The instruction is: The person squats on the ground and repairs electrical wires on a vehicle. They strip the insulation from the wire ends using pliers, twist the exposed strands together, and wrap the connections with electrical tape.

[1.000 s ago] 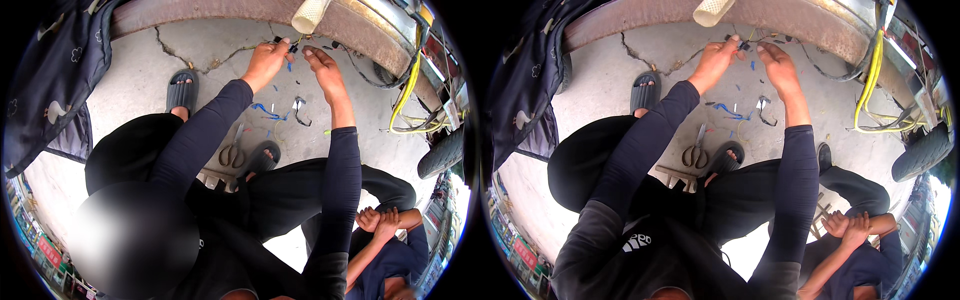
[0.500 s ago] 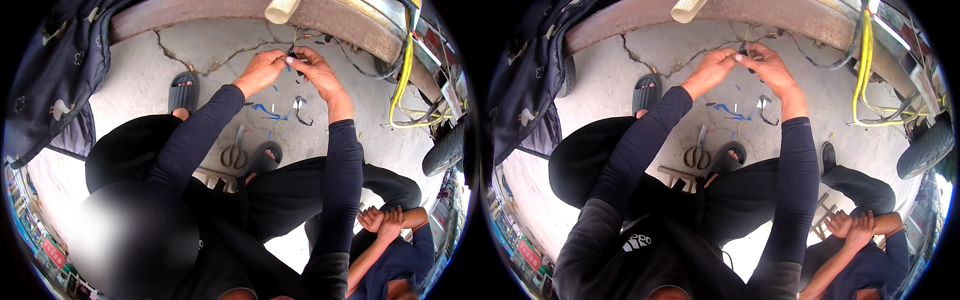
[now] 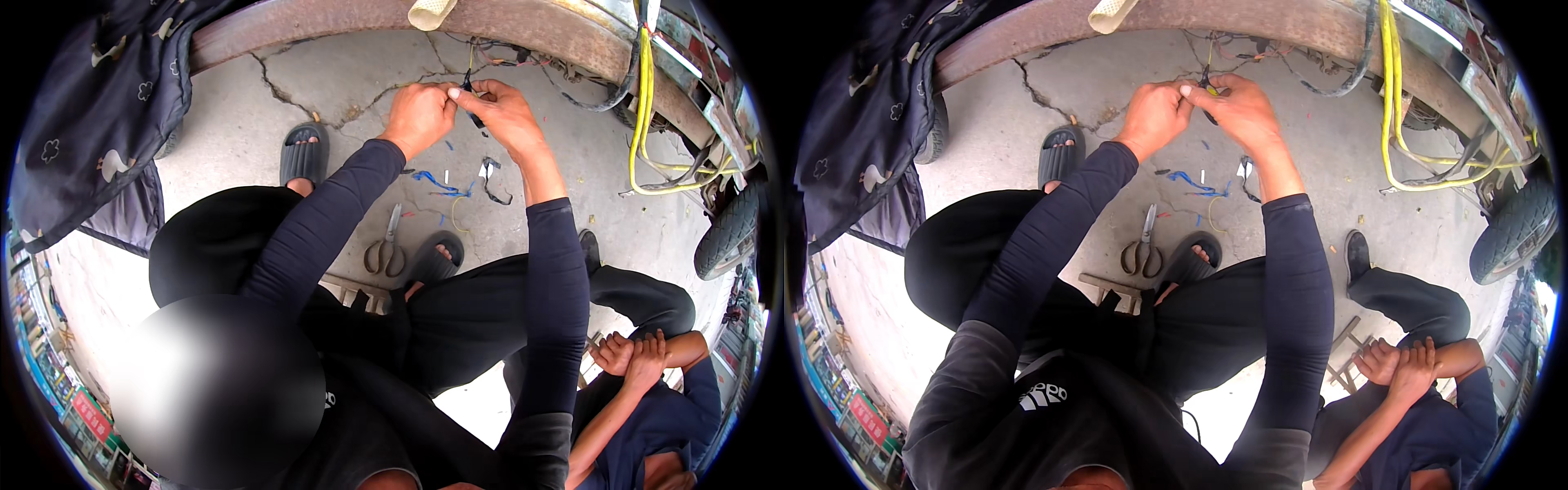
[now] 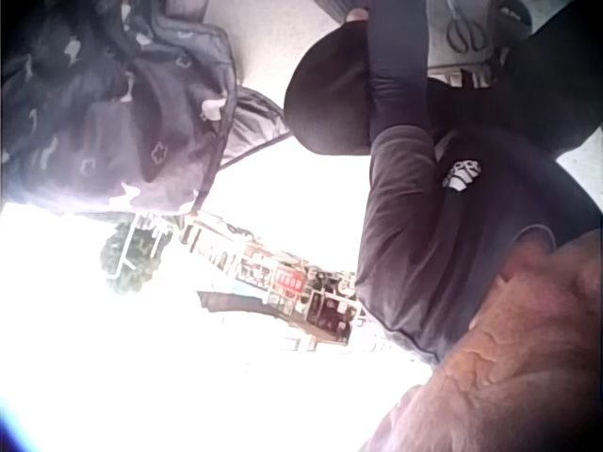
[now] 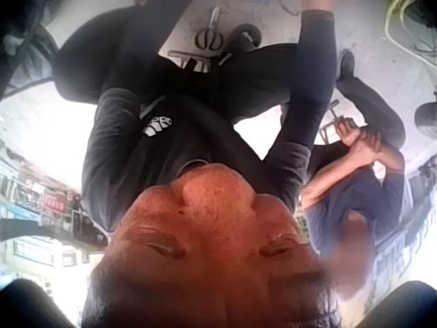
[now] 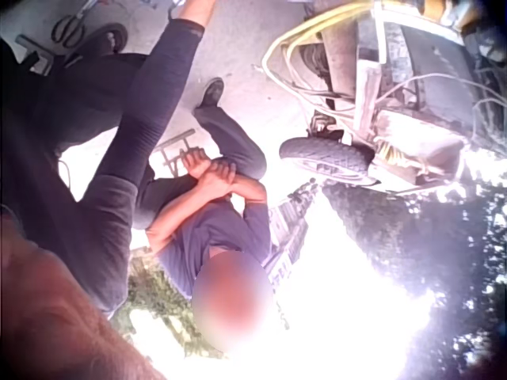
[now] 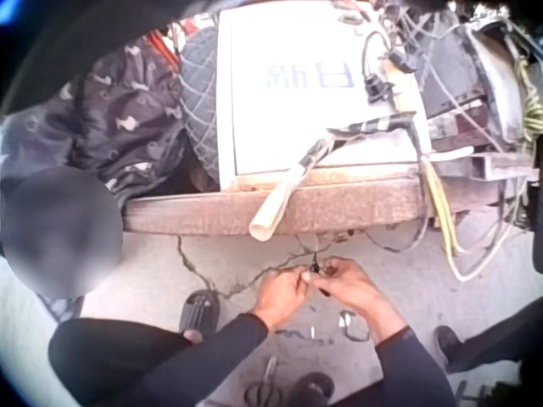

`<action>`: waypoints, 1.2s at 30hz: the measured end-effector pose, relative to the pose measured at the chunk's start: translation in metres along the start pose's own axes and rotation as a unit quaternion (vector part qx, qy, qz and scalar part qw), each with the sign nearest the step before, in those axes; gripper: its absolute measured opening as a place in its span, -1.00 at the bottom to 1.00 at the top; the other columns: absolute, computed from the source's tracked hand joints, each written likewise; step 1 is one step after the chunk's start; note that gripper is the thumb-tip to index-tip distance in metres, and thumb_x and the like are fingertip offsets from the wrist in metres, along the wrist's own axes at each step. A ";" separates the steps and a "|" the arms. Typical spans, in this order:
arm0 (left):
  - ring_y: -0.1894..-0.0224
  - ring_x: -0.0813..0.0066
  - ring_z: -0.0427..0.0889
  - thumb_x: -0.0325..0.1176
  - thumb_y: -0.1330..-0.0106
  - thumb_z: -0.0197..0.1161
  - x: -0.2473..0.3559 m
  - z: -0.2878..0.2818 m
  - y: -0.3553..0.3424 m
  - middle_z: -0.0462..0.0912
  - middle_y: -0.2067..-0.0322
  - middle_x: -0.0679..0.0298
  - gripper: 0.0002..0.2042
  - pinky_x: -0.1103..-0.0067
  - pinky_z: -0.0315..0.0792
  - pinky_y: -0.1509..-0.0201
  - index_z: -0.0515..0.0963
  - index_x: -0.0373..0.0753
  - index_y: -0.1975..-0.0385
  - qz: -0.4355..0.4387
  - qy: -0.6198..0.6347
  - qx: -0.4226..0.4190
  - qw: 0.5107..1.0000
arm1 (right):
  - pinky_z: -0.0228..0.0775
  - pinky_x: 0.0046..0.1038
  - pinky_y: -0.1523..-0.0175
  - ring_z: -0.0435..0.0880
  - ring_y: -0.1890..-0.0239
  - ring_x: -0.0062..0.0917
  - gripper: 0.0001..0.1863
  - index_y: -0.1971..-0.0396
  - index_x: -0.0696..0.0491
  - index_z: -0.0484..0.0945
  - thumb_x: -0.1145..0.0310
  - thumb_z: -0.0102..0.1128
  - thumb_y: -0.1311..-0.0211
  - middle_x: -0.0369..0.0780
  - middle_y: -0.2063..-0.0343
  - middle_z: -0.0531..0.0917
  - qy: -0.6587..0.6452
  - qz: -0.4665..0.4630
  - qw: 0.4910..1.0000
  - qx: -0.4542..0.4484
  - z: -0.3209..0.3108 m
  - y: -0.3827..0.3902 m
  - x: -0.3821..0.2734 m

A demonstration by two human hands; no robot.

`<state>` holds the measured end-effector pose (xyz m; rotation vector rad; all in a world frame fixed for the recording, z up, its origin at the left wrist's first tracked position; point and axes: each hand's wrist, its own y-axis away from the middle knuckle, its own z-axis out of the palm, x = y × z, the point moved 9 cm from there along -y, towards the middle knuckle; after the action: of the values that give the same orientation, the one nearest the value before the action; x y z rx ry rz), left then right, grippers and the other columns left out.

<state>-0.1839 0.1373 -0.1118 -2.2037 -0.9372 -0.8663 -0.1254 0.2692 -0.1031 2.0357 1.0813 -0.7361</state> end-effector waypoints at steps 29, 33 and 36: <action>0.59 0.41 0.47 -0.26 -0.37 0.12 -0.027 0.018 0.000 0.52 0.64 0.23 -0.77 0.45 0.38 0.42 0.62 -0.25 0.20 -0.110 0.190 -0.095 0.971 | 0.43 -0.45 0.12 0.57 0.06 -0.54 -0.32 -0.11 0.06 0.54 -0.12 0.40 -0.12 -0.26 0.00 0.62 -0.062 0.016 0.989 -0.133 0.008 -0.010 0.009; 0.44 0.07 0.64 -0.27 -0.37 0.14 -0.011 0.003 -0.001 0.63 0.52 0.03 -0.77 0.33 0.47 0.31 0.64 -0.19 0.11 -0.083 0.070 -0.073 0.991 | 0.43 -0.45 0.16 0.57 0.06 -0.53 -0.30 -0.10 0.08 0.55 -0.14 0.40 -0.10 -0.22 0.03 0.63 -0.048 0.002 0.993 -0.112 0.003 -0.003 0.001; 0.35 -0.02 0.66 -0.28 -0.35 0.15 -0.010 0.001 -0.002 0.66 0.47 0.02 -0.78 0.29 0.50 0.28 0.65 -0.18 0.12 -0.065 0.042 -0.063 0.995 | 0.39 -0.47 0.20 0.56 0.08 -0.56 -0.27 -0.09 0.09 0.55 -0.17 0.39 -0.08 -0.20 0.05 0.64 -0.038 0.016 0.994 -0.102 0.003 0.003 -0.002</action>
<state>-0.1904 0.1346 -0.1193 -2.2101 -1.0199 -1.0984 -0.1249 0.2644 -0.1024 1.8338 1.0329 -0.6543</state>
